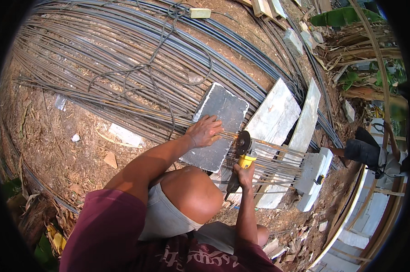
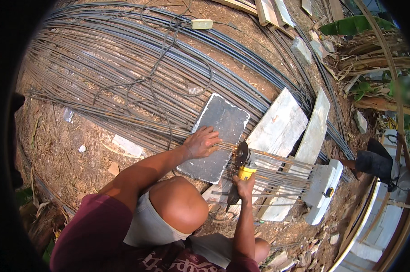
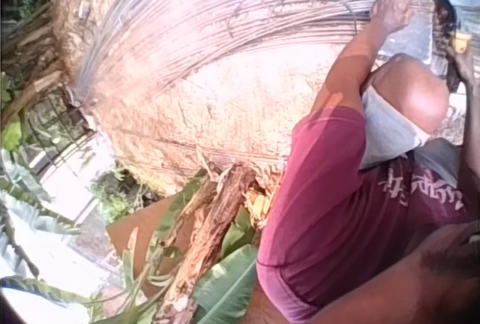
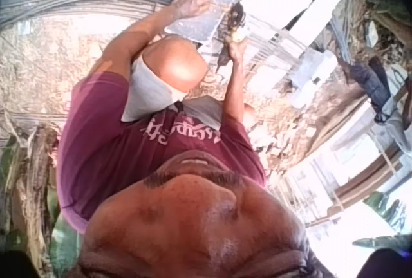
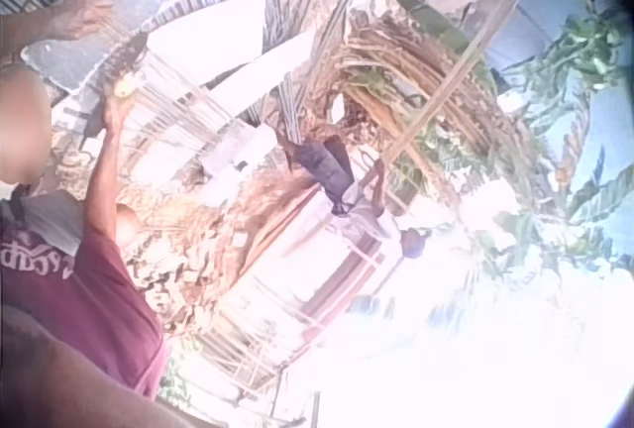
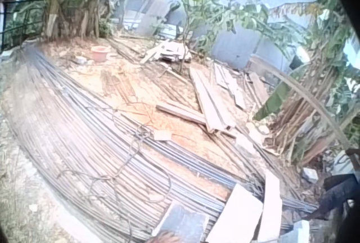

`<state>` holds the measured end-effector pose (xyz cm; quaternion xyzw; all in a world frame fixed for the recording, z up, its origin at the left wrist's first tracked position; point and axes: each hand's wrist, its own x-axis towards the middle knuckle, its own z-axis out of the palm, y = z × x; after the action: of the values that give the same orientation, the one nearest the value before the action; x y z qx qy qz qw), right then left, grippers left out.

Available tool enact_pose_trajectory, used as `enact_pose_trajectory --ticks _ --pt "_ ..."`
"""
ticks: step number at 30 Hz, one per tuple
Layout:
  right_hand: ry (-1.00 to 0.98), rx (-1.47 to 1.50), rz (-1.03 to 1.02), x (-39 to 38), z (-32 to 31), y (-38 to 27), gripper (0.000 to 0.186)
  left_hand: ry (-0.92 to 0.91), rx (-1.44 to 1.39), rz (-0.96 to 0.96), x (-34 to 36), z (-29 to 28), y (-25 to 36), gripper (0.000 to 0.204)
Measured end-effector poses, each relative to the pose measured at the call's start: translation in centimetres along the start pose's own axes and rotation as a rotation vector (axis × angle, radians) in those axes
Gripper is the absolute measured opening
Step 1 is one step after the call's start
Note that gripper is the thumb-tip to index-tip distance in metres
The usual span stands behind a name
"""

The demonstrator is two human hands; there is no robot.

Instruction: The person uses an angle grinder to cut multiple metal rods into shorter pieces. They hold the rods in place with one hand while operating the grinder with the other, repeatedly cutting and repositioning the rods.

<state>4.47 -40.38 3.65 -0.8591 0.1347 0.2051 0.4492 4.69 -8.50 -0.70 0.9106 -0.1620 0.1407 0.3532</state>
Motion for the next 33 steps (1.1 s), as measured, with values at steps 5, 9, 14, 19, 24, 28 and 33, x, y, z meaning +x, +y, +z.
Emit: enact_pose_trajectory --ticks 5,9,14,19,24,28,33 --pt "-0.009 0.016 -0.053 -0.1 -0.2 0.8 0.047 0.041 -0.017 0.008 0.1 -0.5 0.3 0.033" --pt "-0.055 0.110 -0.119 -0.1 -0.4 1.3 0.052 0.012 -0.030 -0.010 0.1 -0.9 0.6 0.033" --pt "-0.075 0.107 -0.087 0.0 -0.5 1.6 0.057 -0.002 -0.024 -0.012 0.1 -0.8 0.5 0.033" --pt "0.008 -0.017 -0.039 0.4 -0.3 1.7 0.058 -0.002 -0.027 -0.009 0.0 -0.1 0.1 0.034" --pt "-0.029 0.029 -0.078 0.5 -0.3 1.4 0.059 0.077 -0.020 0.034 -0.4 0.8 -0.3 0.036" --pt "-0.020 0.032 -0.119 0.7 -0.2 0.9 0.055 0.030 0.013 0.026 -0.5 1.4 -0.6 0.037" --pt "-0.018 0.124 -0.101 0.5 0.0 1.0 0.053 0.022 0.027 0.037 -0.6 1.8 -0.9 0.037"
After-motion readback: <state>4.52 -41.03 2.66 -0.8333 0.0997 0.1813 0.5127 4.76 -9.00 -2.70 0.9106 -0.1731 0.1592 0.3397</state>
